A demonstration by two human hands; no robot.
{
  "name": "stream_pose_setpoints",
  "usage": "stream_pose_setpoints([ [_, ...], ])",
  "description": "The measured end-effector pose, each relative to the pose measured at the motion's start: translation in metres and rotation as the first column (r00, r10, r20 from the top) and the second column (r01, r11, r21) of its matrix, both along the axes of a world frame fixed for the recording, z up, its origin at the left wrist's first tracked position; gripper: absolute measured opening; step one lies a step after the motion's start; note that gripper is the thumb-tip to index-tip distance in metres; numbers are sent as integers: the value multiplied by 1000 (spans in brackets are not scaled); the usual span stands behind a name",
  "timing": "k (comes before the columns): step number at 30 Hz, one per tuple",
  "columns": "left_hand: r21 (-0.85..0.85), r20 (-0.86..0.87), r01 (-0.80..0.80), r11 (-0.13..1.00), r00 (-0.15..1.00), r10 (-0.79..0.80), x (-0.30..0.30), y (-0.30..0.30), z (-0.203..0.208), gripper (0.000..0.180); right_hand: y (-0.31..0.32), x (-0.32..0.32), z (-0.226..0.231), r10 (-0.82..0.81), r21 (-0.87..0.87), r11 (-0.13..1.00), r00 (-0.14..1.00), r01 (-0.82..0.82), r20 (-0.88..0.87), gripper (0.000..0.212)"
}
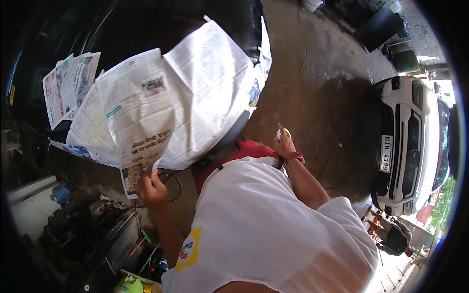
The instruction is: The person places sheets of newspaper over a car's rear window and bumper area, then secures them with pieces of masking tape. The person repeatedly tears tape, smooths the paper, and adds more tape to hold the newspaper in place.
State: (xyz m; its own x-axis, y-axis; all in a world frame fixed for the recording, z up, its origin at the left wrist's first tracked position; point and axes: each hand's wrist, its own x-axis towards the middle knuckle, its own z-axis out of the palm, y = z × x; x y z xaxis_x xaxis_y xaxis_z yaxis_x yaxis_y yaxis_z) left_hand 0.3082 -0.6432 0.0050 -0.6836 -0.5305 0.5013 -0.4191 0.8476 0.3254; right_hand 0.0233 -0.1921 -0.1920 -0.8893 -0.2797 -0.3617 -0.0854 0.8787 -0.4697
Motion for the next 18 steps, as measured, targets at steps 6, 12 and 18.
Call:
stream_pose_setpoints([
  [6,-153,72,-19,988,997,31,-42,114,29,15,122,-58,-56,-85,-19,996,989,88,118,66],
  [12,-113,203,-201,973,954,221,-60,212,76,19,202,-95,-92,87,19,996,993,-89,82,53],
  [18,-57,271,-195,979,941,204,-82,281,94,20,199,-102,-74,117,-204,975,986,-91,118,53],
])
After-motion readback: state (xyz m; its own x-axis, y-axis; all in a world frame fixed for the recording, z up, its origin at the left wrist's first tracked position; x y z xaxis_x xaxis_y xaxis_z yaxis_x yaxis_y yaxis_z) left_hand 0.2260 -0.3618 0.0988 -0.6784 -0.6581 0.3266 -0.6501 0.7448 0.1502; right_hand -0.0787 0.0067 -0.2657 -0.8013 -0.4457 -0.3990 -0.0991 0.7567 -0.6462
